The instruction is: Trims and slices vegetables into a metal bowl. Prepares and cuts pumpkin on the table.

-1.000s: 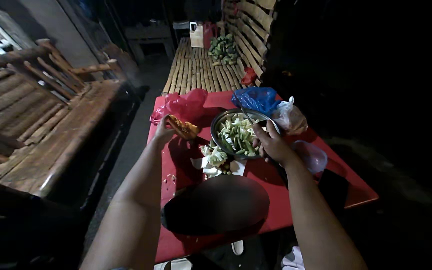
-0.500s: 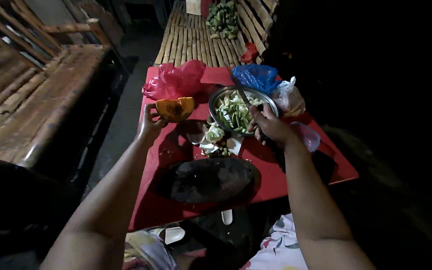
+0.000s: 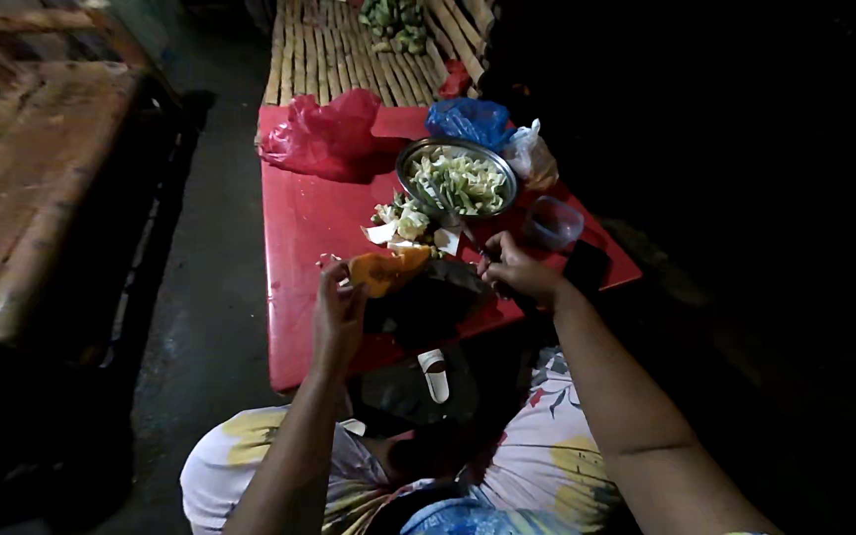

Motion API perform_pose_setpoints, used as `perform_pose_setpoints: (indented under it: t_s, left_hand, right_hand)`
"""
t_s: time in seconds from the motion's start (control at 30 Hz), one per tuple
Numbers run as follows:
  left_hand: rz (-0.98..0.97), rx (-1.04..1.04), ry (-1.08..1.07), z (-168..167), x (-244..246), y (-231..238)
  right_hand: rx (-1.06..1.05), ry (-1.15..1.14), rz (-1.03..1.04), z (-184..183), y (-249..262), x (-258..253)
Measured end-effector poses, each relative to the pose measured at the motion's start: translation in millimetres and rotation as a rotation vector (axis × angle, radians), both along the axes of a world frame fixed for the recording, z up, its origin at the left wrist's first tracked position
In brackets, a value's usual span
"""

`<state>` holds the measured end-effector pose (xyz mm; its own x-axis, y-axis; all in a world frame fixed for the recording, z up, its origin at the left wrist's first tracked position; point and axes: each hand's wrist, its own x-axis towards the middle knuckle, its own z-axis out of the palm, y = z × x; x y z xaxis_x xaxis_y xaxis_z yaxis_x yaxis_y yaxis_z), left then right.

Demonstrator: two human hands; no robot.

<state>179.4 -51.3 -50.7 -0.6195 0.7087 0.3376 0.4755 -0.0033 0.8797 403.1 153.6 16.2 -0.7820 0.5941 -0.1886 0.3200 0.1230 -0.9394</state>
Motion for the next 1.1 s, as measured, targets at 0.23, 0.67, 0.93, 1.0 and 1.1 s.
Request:
perform_pose_setpoints:
  t_s: [0.23,0.67,0.93,1.0,1.1]
  left_hand:
    - [-0.014,-0.076,0.129,-4.9,-7.6,1.9]
    - [0.035,-0.162,0.17,-1.2,-6.3,-0.2]
    - [0.02,-0.143,0.111,-2.1,-7.6,0.2]
    - [0.026,-0.163,0.1,-3.7,-8.0,1.5]
    - [0.028,-0.153,0.095,-5.7,-9.9,2.3]
  right_hand:
    - [-0.225,0.026,-0.015,-5.6,-67.1,-1.2]
    - [0.267,-0.491,0.076,59.0,-72.8,-33.2]
    - [0.218,-0.574,0.121,81.2,-71.9,-41.2]
    - [0.174,-0.558,0.12,83.2,-69.0,-40.9]
    - [0.155,-0.555,0.12,87.3,-67.4,-39.9]
